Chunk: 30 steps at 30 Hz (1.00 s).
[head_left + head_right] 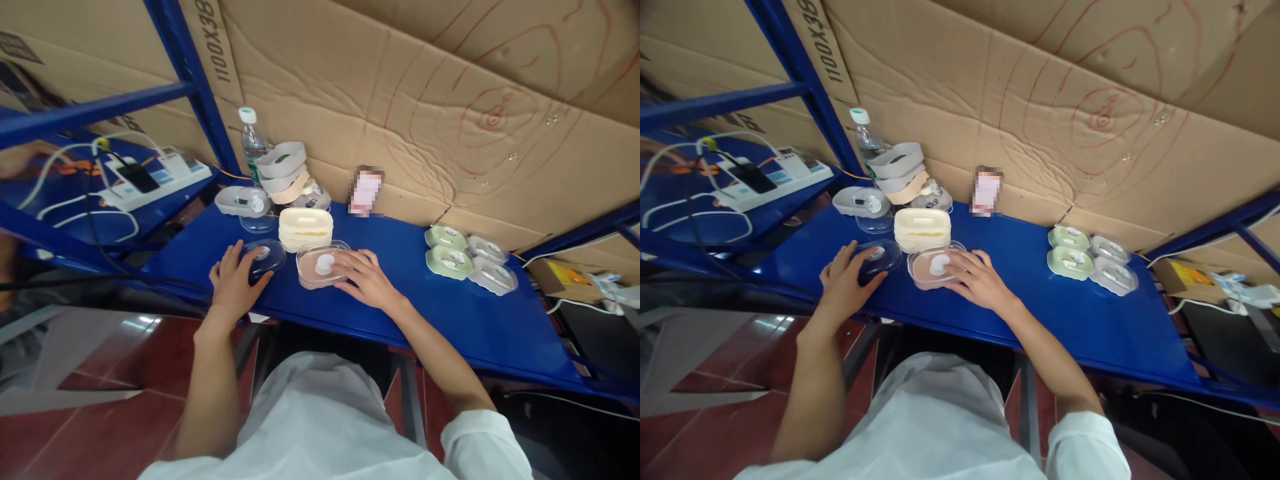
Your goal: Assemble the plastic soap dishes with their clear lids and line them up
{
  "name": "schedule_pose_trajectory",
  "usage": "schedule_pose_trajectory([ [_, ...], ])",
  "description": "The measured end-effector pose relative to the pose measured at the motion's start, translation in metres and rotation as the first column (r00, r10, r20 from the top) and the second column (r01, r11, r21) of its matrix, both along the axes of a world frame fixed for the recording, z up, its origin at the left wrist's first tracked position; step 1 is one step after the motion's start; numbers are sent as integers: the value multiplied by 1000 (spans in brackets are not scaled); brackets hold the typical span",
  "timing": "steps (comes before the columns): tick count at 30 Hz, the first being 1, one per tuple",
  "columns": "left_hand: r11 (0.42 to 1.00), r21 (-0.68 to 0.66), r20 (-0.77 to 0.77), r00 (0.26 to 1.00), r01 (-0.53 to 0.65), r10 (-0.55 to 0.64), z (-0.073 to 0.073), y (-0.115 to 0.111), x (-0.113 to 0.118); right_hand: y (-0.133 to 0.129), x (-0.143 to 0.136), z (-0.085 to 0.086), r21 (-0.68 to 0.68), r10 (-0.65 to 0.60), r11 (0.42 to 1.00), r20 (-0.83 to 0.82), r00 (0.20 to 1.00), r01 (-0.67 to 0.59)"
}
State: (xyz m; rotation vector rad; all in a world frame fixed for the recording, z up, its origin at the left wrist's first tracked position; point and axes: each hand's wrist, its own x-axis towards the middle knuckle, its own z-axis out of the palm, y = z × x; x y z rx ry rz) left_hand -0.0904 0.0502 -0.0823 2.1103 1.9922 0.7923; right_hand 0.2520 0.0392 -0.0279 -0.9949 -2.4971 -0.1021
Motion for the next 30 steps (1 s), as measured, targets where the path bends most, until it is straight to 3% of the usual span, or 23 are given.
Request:
schedule_pose_trajectory([
  [4, 998, 51, -5, 1000, 24, -24, -3, 4, -5, 34, -11, 26, -13, 14, 1000, -66, 998, -14],
  [11, 996, 73, 8, 998, 55, -55, -3, 5, -11, 172, -102, 92, 12, -10, 1000, -8, 1000, 10],
  [14, 998, 52, 6, 999, 42, -42, 0, 3, -8, 216, -144, 103, 11, 1, 1000, -11, 1000, -1],
  [17, 998, 34, 24, 998, 50, -51, 3, 2, -6, 231, -168, 106, -19, 29, 999, -79, 996, -31],
  [20, 997, 35, 61, 996, 61, -63, 5, -1, -6, 208, -161, 111, -4, 43, 999, -244, 969, -46],
  [24, 987, 151, 155, 984, 63, -87, 14, -4, -8, 124, -90, 107, -9, 26, 999, -616, 787, -40],
  [27, 963, 255, 198, 971, 81, -134, 32, 7, -5, 49, -11, 82, -187, -170, 981, -731, 661, 45],
  [28, 954, 277, 192, 966, 117, -175, 39, 15, -2, 27, 14, 69, -252, -251, 964, -749, 613, 86],
  [30, 928, 289, 144, 947, 236, -286, 51, 37, 4, -13, 55, 39, -386, -377, 915, -711, 594, 120],
])
